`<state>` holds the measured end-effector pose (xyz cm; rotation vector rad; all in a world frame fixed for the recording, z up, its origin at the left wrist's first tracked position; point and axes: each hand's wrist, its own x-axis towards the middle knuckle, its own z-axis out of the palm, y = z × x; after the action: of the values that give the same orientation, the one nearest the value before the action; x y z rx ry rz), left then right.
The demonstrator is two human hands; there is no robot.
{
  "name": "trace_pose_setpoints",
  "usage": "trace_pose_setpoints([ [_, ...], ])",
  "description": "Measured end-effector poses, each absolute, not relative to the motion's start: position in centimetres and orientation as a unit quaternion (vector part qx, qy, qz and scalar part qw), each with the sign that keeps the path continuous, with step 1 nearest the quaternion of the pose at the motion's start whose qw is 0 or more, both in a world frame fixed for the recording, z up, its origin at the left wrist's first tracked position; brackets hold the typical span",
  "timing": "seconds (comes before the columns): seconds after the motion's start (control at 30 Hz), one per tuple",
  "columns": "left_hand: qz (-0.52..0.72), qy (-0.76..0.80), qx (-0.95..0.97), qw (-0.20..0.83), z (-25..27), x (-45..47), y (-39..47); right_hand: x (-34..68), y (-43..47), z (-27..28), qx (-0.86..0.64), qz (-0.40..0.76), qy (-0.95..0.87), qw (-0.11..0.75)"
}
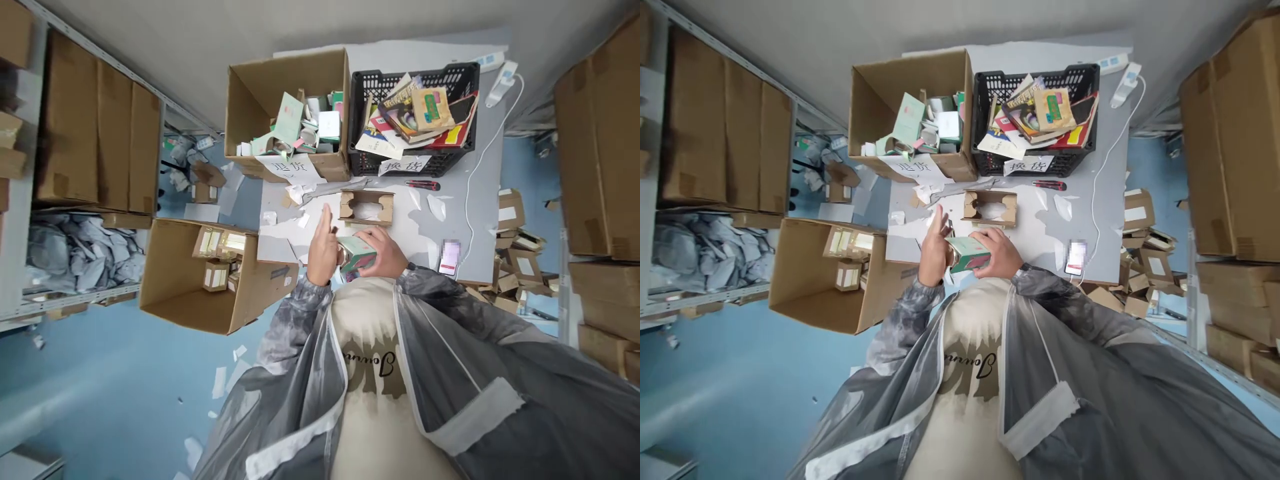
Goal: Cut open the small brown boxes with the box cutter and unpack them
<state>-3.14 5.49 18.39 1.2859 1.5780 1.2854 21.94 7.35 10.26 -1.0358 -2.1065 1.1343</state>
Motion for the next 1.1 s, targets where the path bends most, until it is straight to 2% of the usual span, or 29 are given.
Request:
trace_pose_setpoints([
  [0.17,0.585,0.642,0.281,0.408,16.4,-8.0,4.6,20.4,7.6,10.4,-0.391,0.412,-0.784,0.250],
  [0.3,0.526,0.567,0.209,0.598,16.4,-9.9,3.6,18.8,7.3,9.5,-0.394,0.442,-0.771,0.233],
  [0.37,0.537,0.510,0.222,0.634,16.6,-9.3,2.8,17.7,6.9,9.2,-0.397,0.448,-0.767,0.230],
  [0.5,0.590,0.474,0.382,0.531,16.8,-8.9,1.1,15.4,6.4,9.4,-0.399,0.440,-0.764,0.253],
  [0.63,0.499,0.489,0.602,0.386,16.5,-10.9,0.0,13.8,6.0,10.4,-0.416,0.422,-0.762,0.260],
  [0.77,0.470,0.499,0.665,0.296,16.2,-12.8,-0.7,12.8,5.4,11.8,-0.416,0.392,-0.782,0.247],
  [0.9,0.484,0.481,0.677,0.276,15.9,-13.7,-0.8,12.0,4.4,12.9,-0.431,0.375,-0.785,0.239],
  [1.1,0.452,0.456,0.691,0.332,15.4,-13.9,-0.5,11.7,2.2,13.6,-0.481,0.348,-0.774,0.222],
])
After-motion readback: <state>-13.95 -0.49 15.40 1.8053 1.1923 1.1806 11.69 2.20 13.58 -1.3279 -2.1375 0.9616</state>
